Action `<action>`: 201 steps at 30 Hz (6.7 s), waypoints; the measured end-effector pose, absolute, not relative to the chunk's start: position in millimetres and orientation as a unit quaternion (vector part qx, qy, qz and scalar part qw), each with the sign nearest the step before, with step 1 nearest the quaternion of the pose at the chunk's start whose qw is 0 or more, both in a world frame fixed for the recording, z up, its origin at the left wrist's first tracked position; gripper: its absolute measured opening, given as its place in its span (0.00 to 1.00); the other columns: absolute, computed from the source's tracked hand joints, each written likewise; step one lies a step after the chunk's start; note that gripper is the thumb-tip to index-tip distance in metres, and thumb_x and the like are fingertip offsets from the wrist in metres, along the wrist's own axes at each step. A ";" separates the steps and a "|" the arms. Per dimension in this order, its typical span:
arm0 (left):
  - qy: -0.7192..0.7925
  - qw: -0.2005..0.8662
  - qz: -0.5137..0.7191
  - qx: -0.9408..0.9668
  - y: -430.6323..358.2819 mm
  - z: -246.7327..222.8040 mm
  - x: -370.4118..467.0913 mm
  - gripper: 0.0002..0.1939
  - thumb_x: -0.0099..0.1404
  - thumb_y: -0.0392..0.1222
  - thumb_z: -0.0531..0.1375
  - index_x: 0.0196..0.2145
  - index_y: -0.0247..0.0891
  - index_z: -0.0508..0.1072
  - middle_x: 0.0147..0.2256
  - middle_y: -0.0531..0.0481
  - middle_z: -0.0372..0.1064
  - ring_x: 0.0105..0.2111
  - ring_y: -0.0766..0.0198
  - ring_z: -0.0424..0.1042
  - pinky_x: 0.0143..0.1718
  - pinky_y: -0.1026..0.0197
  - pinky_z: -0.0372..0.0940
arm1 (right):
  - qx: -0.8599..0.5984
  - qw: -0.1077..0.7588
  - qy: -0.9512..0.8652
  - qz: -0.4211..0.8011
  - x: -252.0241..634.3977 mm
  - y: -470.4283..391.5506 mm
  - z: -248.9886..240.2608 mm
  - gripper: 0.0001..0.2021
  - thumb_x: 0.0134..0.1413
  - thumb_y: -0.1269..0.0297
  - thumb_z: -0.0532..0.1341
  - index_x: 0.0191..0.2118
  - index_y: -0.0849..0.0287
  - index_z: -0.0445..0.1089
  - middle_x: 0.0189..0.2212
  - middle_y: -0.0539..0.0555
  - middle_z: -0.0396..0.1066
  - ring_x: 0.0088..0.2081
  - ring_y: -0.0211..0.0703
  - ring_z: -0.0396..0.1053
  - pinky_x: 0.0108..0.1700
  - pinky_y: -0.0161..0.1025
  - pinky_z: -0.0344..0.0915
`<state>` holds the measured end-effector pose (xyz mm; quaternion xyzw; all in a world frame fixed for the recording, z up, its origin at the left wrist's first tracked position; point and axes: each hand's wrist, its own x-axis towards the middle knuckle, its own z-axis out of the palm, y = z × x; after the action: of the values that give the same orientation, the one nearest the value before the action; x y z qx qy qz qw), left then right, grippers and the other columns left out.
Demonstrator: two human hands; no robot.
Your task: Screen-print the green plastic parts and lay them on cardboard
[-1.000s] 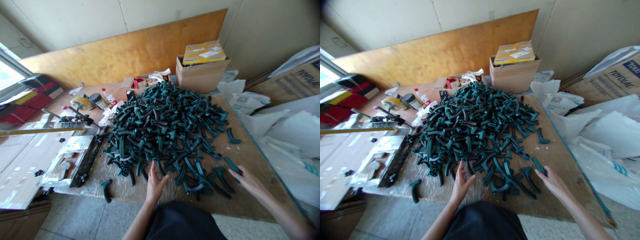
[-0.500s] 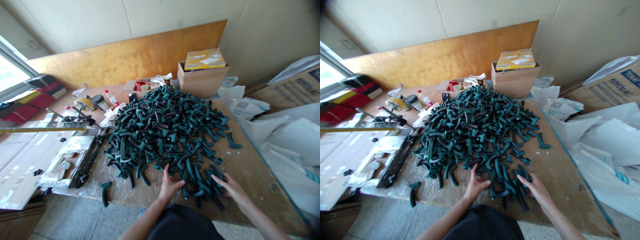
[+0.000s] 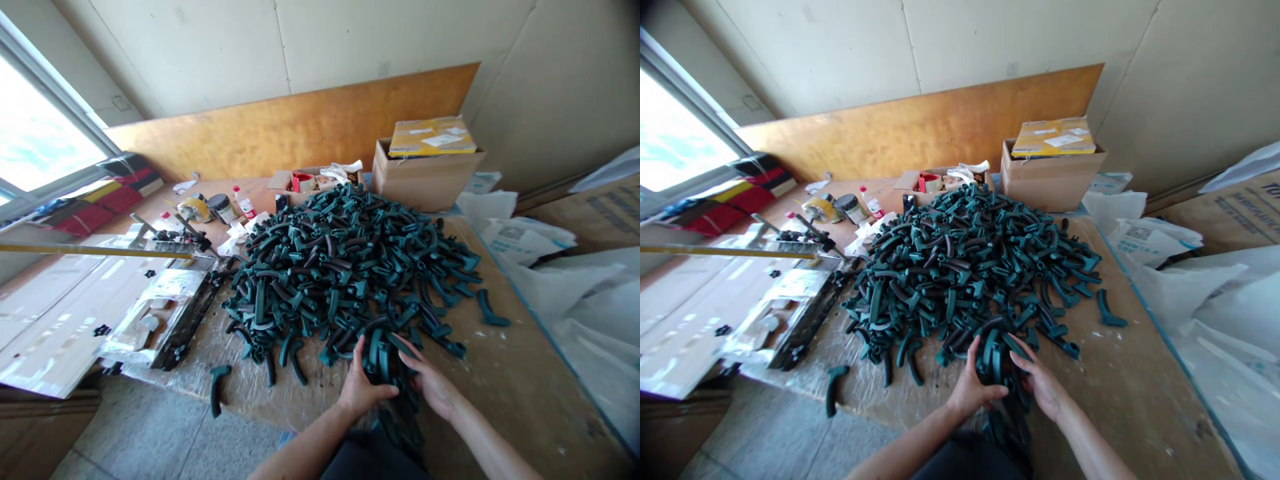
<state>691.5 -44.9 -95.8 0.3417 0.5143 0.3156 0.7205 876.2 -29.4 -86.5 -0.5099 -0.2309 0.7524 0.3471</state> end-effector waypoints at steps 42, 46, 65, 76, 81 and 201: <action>0.906 0.081 0.158 0.385 -90.5 -120.4 420.8 0.24 0.67 0.41 0.46 0.58 0.36 0.65 0.45 0.36 0.69 0.47 0.50 0.70 0.51 0.50 0.63 | -0.554 0.092 -0.805 0.193 852.5 -92.2 -157.1 0.33 0.36 0.73 0.58 0.54 0.48 0.69 0.61 0.58 0.57 0.53 0.63 0.65 0.52 0.56 0.66; 0.871 0.126 0.355 0.316 -73.9 -92.9 435.6 0.27 0.65 0.44 0.50 0.60 0.36 0.62 0.46 0.39 0.70 0.42 0.54 0.72 0.45 0.54 0.67 | -0.583 0.164 -0.744 0.280 837.3 -62.4 -120.8 0.21 0.44 0.68 0.57 0.47 0.52 0.70 0.56 0.59 0.61 0.51 0.56 0.68 0.51 0.50 0.67; 0.669 -0.098 0.412 0.611 77.0 23.6 520.9 0.17 0.65 0.40 0.53 0.50 0.38 0.71 0.53 0.39 0.66 0.54 0.50 0.64 0.57 0.44 0.57 | -0.553 0.335 -0.741 0.182 833.0 106.9 5.3 0.24 0.55 0.61 0.62 0.58 0.53 0.63 0.61 0.56 0.58 0.61 0.48 0.56 0.62 0.47 0.53; 0.490 0.260 0.071 0.829 13.5 -94.9 752.1 0.45 0.52 0.30 0.62 0.65 0.48 0.52 0.67 0.43 0.45 0.64 0.47 0.52 0.61 0.44 0.56 | -0.875 0.090 -0.461 0.116 1049.5 96.2 -99.1 0.25 0.52 0.73 0.55 0.57 0.58 0.65 0.42 0.63 0.70 0.43 0.56 0.70 0.43 0.49 0.66; 0.542 0.249 -0.004 0.802 44.6 -103.4 778.3 0.52 0.50 0.37 0.67 0.66 0.58 0.46 0.69 0.48 0.35 0.63 0.41 0.50 0.59 0.38 0.54 | -0.815 0.073 -0.566 0.099 1023.7 115.7 -105.0 0.29 0.53 0.69 0.56 0.63 0.51 0.57 0.54 0.58 0.63 0.56 0.54 0.59 0.53 0.48 0.60; 0.381 0.103 0.267 0.879 -57.2 -135.4 425.6 0.17 0.61 0.35 0.57 0.48 0.42 0.72 0.50 0.45 0.72 0.47 0.58 0.74 0.46 0.58 0.73 | -0.805 -0.087 -0.578 0.101 787.5 -64.3 -92.5 0.24 0.43 0.78 0.54 0.49 0.58 0.70 0.49 0.64 0.67 0.53 0.54 0.65 0.52 0.45 0.60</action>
<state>425.6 -57.2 -135.4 0.8790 0.3812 0.2673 0.1028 787.5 -64.3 -92.5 -0.8051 -0.5778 0.1015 -0.0874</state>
